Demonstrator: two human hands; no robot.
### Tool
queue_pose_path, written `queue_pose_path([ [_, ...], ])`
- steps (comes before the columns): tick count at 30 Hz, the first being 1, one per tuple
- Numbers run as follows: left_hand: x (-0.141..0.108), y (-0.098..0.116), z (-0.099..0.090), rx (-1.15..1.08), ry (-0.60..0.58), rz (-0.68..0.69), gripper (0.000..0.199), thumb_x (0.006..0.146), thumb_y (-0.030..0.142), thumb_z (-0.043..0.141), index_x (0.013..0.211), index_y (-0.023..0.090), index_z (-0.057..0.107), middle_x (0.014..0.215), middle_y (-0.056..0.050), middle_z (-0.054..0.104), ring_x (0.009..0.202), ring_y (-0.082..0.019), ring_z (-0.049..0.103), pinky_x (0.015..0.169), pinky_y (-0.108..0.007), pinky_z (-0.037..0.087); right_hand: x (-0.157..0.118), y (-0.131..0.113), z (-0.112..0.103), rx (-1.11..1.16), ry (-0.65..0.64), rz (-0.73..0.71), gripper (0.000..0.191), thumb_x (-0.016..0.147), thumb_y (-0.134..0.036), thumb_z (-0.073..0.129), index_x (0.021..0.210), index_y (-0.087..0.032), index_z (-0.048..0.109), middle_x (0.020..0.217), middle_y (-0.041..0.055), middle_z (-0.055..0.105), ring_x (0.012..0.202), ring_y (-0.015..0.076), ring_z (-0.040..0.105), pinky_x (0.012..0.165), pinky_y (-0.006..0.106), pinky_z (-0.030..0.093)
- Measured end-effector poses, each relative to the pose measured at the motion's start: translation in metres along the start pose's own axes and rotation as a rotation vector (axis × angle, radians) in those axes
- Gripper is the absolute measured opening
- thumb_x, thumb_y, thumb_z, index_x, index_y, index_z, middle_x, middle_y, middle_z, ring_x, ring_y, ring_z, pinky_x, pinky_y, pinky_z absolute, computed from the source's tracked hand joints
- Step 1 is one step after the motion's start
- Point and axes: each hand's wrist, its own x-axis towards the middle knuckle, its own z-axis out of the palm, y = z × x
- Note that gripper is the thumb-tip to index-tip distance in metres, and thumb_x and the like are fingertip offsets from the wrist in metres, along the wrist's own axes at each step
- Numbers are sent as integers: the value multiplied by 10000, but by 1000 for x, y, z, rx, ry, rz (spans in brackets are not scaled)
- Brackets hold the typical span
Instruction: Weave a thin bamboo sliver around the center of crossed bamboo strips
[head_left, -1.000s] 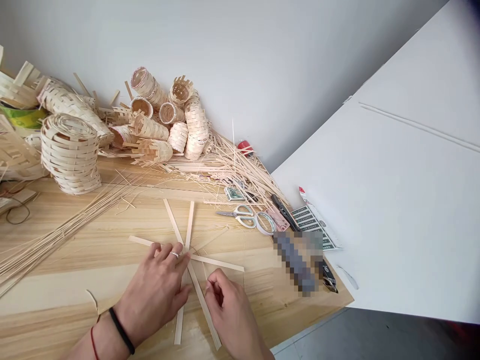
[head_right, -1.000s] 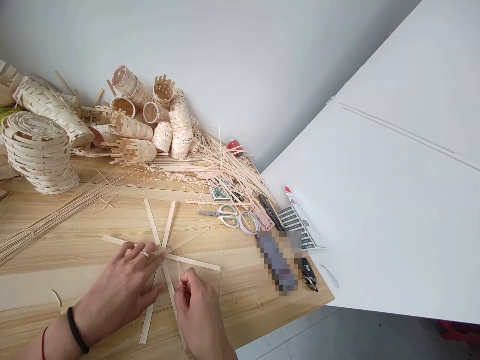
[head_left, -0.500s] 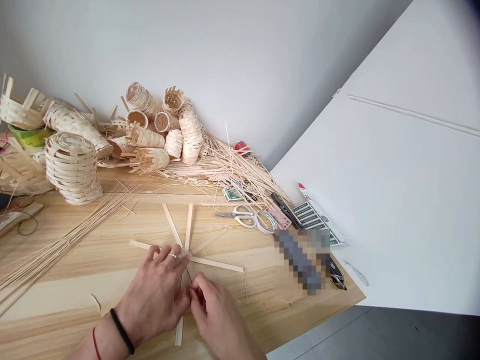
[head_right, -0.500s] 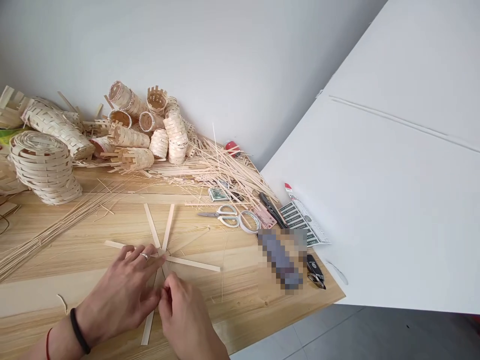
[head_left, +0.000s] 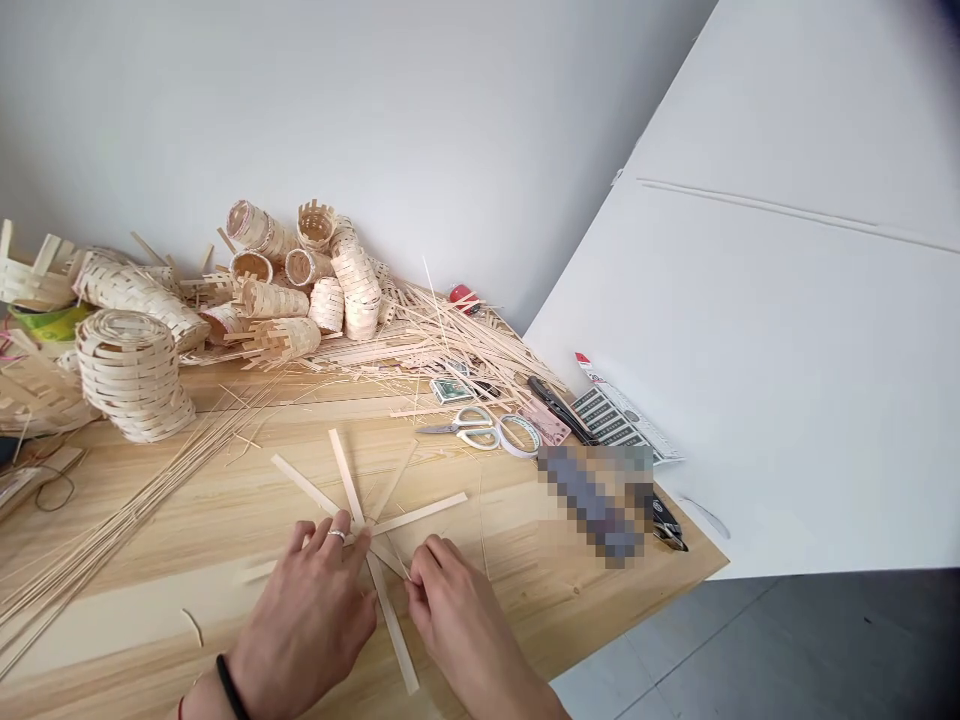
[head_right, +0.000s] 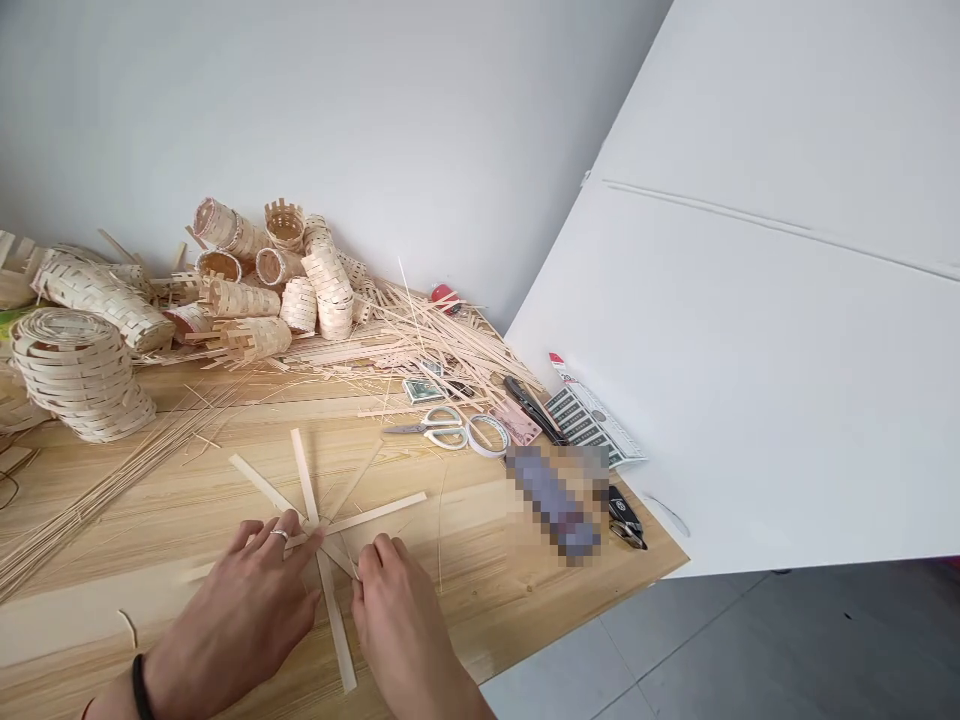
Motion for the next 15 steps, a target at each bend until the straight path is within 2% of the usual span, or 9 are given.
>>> queue_pose_path([
  [5, -9, -2, 4, -40, -17, 6, 462, 944, 218, 527, 1385, 116, 614, 1324, -235, 640, 1224, -366, 626, 1026, -581, 497, 11, 15, -9, -66, 23, -1, 234, 883, 24, 609, 835, -204, 590, 881, 43, 650, 815, 228, 642, 697, 339, 484],
  [8, -10, -6, 5, -100, -61, 29, 491, 943, 107, 459, 1423, 98, 561, 1303, -226, 633, 1165, -319, 653, 1002, -520, 543, 17, 20, -11, -78, 29, 6, 203, 899, -3, 627, 843, -197, 604, 904, 52, 664, 826, 235, 638, 715, 350, 483],
  [13, -7, -20, 4, -189, -100, 106, 622, 832, -79, 438, 1407, 125, 559, 1350, -188, 619, 1221, -290, 636, 1077, -459, 535, 20, 17, -10, -104, 25, 22, 172, 917, -20, 626, 864, -184, 633, 945, 74, 682, 899, 263, 646, 771, 374, 480],
  [15, -2, -26, 3, -230, -104, 123, 632, 801, -122, 427, 1347, 144, 600, 1318, -162, 639, 1173, -265, 663, 1043, -412, 564, 20, 16, -9, -122, 15, 39, 166, 929, -23, 614, 881, -178, 647, 936, 80, 688, 875, 265, 661, 751, 372, 471],
])
